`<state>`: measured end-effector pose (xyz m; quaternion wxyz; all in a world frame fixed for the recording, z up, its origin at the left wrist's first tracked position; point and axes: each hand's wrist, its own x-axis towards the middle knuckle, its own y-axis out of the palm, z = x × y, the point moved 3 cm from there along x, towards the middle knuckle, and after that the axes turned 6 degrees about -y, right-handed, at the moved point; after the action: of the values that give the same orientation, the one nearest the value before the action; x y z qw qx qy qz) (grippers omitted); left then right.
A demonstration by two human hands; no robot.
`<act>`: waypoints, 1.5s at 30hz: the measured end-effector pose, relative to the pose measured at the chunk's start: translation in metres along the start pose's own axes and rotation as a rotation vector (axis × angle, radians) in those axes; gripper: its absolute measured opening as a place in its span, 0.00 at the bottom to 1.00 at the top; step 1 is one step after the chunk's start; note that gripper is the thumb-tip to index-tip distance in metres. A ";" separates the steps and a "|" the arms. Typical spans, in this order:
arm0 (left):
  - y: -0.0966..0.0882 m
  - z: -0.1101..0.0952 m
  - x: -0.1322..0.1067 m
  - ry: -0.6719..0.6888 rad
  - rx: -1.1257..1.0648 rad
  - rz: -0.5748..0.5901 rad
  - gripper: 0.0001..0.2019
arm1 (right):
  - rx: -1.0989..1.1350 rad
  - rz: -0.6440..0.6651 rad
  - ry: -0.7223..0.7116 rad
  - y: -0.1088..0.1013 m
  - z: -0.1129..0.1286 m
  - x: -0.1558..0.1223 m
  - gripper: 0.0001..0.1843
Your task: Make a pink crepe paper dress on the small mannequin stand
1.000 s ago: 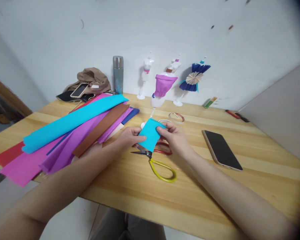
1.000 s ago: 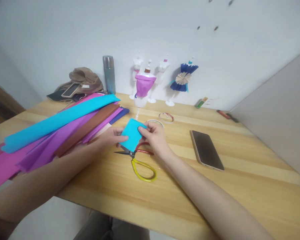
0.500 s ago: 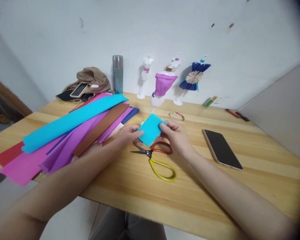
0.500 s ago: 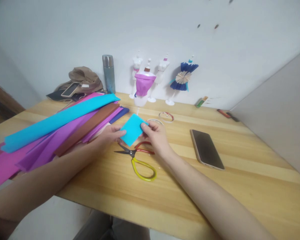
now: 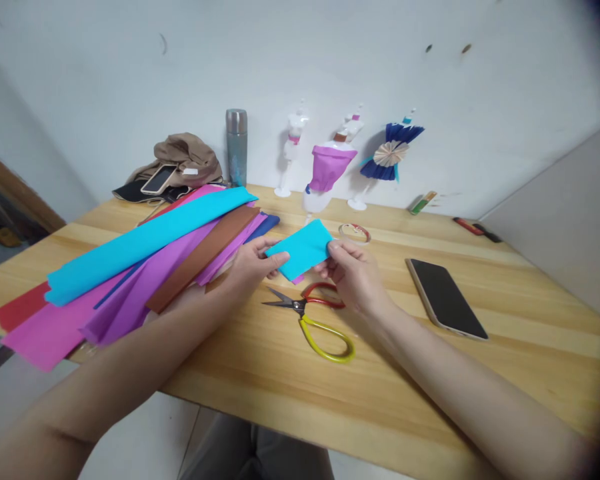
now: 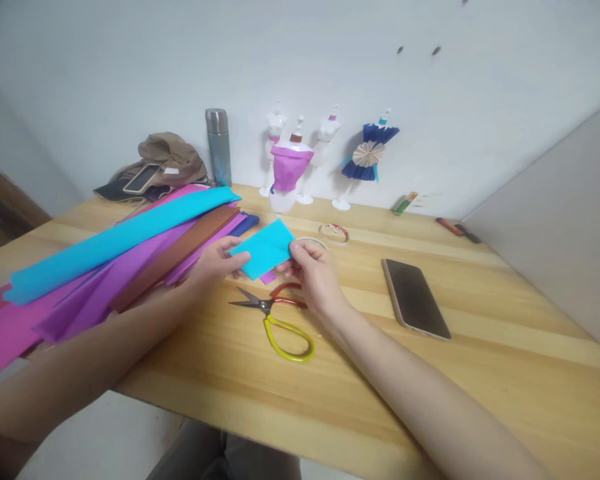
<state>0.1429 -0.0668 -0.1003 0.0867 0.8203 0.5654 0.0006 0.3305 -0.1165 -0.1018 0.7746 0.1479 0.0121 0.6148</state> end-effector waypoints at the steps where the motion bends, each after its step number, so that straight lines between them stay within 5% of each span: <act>1: 0.002 0.000 -0.001 -0.009 -0.009 0.033 0.28 | 0.003 -0.001 -0.006 0.000 0.001 0.000 0.25; 6: 0.008 0.002 -0.004 -0.103 0.000 0.189 0.25 | 0.023 -0.016 -0.015 -0.001 0.002 0.001 0.26; 13: 0.009 -0.001 -0.004 -0.120 0.059 0.241 0.17 | 0.035 -0.035 -0.034 -0.002 0.003 0.005 0.26; 21: 0.005 0.008 0.000 -0.092 -0.021 0.287 0.25 | -0.040 -0.019 -0.059 -0.001 0.005 0.003 0.26; 33: -0.003 0.016 0.009 -0.086 0.062 0.116 0.21 | -0.046 -0.030 -0.064 -0.001 0.005 0.002 0.25; 41: 0.002 0.002 -0.003 -0.102 0.027 0.313 0.35 | -0.109 0.105 -0.012 0.004 0.009 -0.002 0.24; 45: 0.005 -0.001 -0.008 -0.131 -0.005 0.408 0.33 | -0.119 0.154 0.014 0.007 0.009 -0.004 0.25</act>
<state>0.1442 -0.0760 -0.0984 0.1234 0.9157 0.3808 -0.0336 0.3244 -0.1212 -0.0923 0.7324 0.0981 -0.0305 0.6731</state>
